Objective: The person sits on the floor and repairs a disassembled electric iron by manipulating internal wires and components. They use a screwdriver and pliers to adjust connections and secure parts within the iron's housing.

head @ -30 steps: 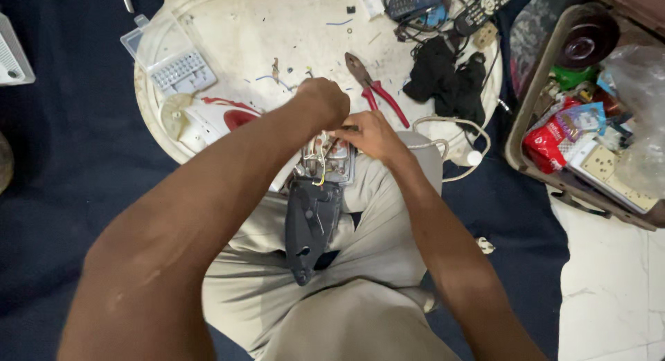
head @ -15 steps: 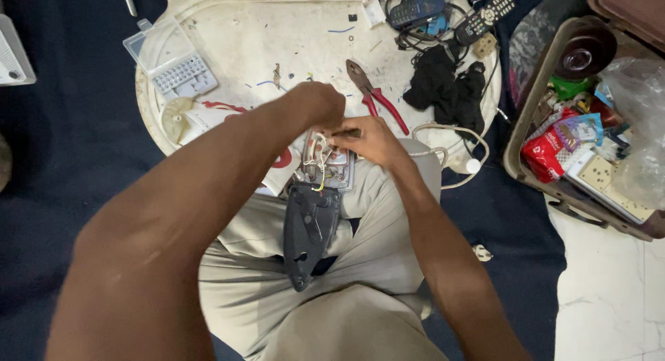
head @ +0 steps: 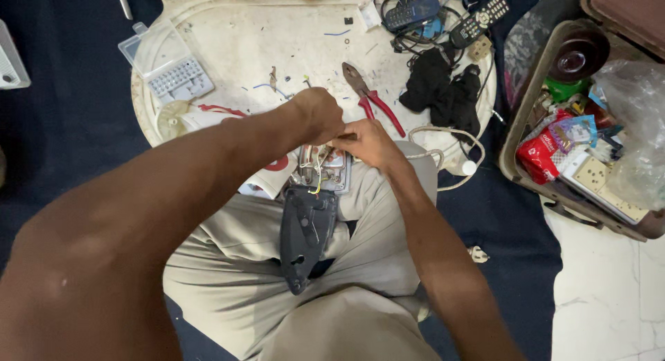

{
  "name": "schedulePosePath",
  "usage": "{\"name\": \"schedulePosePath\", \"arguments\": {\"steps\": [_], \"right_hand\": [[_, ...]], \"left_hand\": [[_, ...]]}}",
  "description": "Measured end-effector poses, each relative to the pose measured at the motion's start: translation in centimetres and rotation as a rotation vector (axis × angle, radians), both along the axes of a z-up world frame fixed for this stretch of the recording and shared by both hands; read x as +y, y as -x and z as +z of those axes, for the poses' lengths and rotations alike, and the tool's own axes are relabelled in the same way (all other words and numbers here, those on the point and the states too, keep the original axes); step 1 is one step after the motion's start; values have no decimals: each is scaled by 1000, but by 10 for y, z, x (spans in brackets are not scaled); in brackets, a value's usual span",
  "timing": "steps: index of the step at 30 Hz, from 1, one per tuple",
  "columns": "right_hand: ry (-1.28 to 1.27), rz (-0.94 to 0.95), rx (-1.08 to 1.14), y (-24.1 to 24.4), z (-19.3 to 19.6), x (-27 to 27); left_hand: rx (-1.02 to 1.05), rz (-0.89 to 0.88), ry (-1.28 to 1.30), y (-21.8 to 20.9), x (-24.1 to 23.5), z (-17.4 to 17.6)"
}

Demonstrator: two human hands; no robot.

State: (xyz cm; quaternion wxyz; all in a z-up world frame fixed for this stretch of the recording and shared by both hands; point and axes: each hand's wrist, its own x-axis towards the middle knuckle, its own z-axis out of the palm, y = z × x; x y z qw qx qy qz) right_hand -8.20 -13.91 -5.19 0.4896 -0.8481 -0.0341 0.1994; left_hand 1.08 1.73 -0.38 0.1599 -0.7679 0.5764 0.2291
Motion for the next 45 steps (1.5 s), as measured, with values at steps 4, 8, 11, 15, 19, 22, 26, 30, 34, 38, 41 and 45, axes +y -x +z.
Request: {"name": "schedulePosePath", "arguments": {"steps": [4,8,11,15,19,22,26,30,34,38,41,45], "right_hand": [[41,-41,34,1,-5,3],[65,22,-87,0,-3,1],[132,17,-21,0,-2,0],[186,41,2,-2,-1,1],[49,15,-36,1,-3,0],[38,-12,-129,-1,-5,2],[99,-21,-24,-1,-5,1],[71,-35,-20,0,-6,-5],[35,-17,-66,0,-6,-3],[94,-19,41,-2,-2,3],[97,-15,-19,-2,1,7],[220,-17,46,-4,0,5]], "left_hand": [[207,358,-170,-14,-21,-7],[436,532,-283,-16,-23,-10],[-27,158,52,10,-3,-14],[-109,-214,54,0,11,-11],[93,127,-48,-10,1,-25],[339,410,-219,-28,-15,-40],[482,348,-428,-32,-37,-44],[-71,-1,7,-1,-14,-29],[-102,-241,-25,-2,1,-25],[111,213,-62,-22,-6,-61],[652,652,-380,-41,-16,-87],[467,523,-212,-30,-4,-75]]}}
